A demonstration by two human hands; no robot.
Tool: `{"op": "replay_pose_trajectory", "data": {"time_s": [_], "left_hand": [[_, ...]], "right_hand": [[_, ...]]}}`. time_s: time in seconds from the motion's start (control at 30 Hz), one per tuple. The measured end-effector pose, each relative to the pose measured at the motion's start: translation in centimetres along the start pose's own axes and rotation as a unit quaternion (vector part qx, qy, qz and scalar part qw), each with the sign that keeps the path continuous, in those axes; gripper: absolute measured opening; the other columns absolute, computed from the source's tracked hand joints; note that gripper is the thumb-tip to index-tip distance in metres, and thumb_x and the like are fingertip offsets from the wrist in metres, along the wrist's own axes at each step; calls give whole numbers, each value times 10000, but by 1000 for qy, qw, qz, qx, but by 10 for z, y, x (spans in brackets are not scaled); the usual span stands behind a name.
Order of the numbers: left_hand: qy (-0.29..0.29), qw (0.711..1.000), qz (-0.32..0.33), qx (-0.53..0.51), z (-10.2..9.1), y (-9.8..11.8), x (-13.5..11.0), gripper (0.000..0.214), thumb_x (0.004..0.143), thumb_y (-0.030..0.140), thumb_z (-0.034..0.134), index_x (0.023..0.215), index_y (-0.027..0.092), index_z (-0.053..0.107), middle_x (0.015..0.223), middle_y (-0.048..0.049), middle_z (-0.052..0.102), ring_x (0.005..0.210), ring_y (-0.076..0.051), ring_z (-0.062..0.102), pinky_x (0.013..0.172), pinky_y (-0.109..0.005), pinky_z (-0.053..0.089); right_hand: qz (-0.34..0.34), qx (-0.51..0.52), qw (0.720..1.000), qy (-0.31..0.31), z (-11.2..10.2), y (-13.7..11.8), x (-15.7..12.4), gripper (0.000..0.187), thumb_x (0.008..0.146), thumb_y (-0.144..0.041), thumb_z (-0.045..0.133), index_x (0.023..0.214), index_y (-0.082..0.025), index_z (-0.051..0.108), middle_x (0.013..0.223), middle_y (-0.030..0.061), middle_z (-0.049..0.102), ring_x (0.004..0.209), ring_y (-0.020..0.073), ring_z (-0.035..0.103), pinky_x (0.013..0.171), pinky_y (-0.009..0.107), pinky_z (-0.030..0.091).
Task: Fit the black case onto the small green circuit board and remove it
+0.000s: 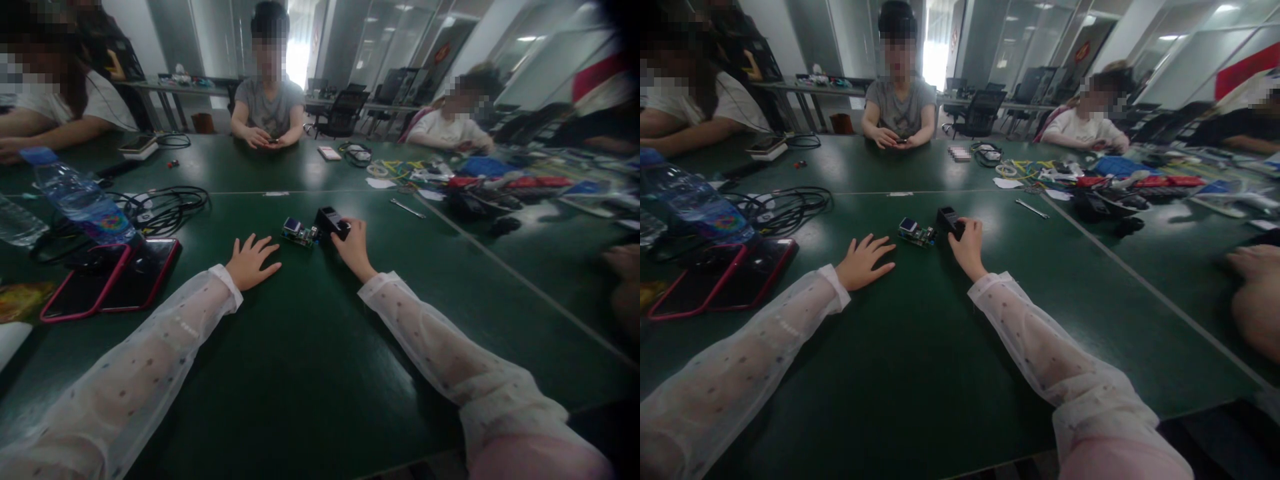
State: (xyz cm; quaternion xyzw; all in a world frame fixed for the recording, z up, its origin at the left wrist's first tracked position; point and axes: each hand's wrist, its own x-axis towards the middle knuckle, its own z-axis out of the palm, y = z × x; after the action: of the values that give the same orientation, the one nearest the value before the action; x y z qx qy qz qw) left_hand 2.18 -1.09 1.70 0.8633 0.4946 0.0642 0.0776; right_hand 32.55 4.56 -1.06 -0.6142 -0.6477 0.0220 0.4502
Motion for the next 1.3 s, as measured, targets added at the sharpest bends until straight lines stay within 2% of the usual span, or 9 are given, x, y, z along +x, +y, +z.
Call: {"op": "replay_pose_trajectory", "data": {"time_s": [0.37,0.63,0.77,0.83,0.9,1.07,1.17,1.3], "left_hand": [[1,1000,0,1,1,-1,0,653,965,655,292,1500,288,363,1602,-48,277,1464,-405,173,1117,-710,155],[-1,1000,1,-2,0,-1,0,662,964,657,293,1504,279,361,1602,-55,278,1463,-408,177,1114,-717,149],[-3,1000,-1,-2,-1,0,0,655,965,648,299,1504,281,360,1602,-51,278,1464,-407,171,1116,-713,152],[-4,1000,-1,-1,-1,0,0,654,964,647,305,1505,282,360,1603,-51,276,1465,-408,170,1117,-711,151],[0,1000,-1,1,0,0,0,652,964,646,309,1502,282,365,1601,-54,280,1462,-413,175,1112,-718,153],[13,1000,2,4,2,0,0,647,964,647,308,1491,279,383,1593,-56,297,1455,-426,181,1096,-736,166],[12,1000,5,1,3,-1,0,650,963,653,301,1493,284,376,1595,-59,291,1454,-426,186,1092,-740,167],[10,1000,6,-4,3,-3,0,660,960,660,296,1495,283,372,1595,-65,289,1454,-428,183,1091,-744,156]], "right_hand": [[26,-1,1000,2,-2,-1,-1,572,734,-295,740,1212,-113,483,1212,187,499,1162,321,507,1010,516,450],[-8,25,999,-20,3,5,0,478,813,-255,614,1265,-126,527,1234,189,571,1187,328,550,1037,571,435],[-6,56,998,21,2,1,0,500,866,-311,573,1325,-128,495,1267,197,559,1193,327,556,1016,578,460],[-33,80,995,47,-2,-6,-2,529,905,-355,540,1387,-163,436,1314,182,528,1204,310,552,998,560,484],[-85,94,991,46,-5,-16,-6,546,925,-386,528,1427,-223,390,1332,146,516,1205,288,552,995,534,499],[-199,86,976,-32,-8,-35,-16,560,941,-362,530,1468,-296,352,1303,111,533,1207,277,546,1013,510,496],[-220,71,971,-65,-8,-37,-17,568,945,-341,528,1480,-307,342,1280,111,543,1179,278,558,1000,514,500],[-220,73,970,-76,-8,-37,-16,559,946,-329,526,1477,-288,356,1248,119,547,1139,271,572,979,500,508]]}}
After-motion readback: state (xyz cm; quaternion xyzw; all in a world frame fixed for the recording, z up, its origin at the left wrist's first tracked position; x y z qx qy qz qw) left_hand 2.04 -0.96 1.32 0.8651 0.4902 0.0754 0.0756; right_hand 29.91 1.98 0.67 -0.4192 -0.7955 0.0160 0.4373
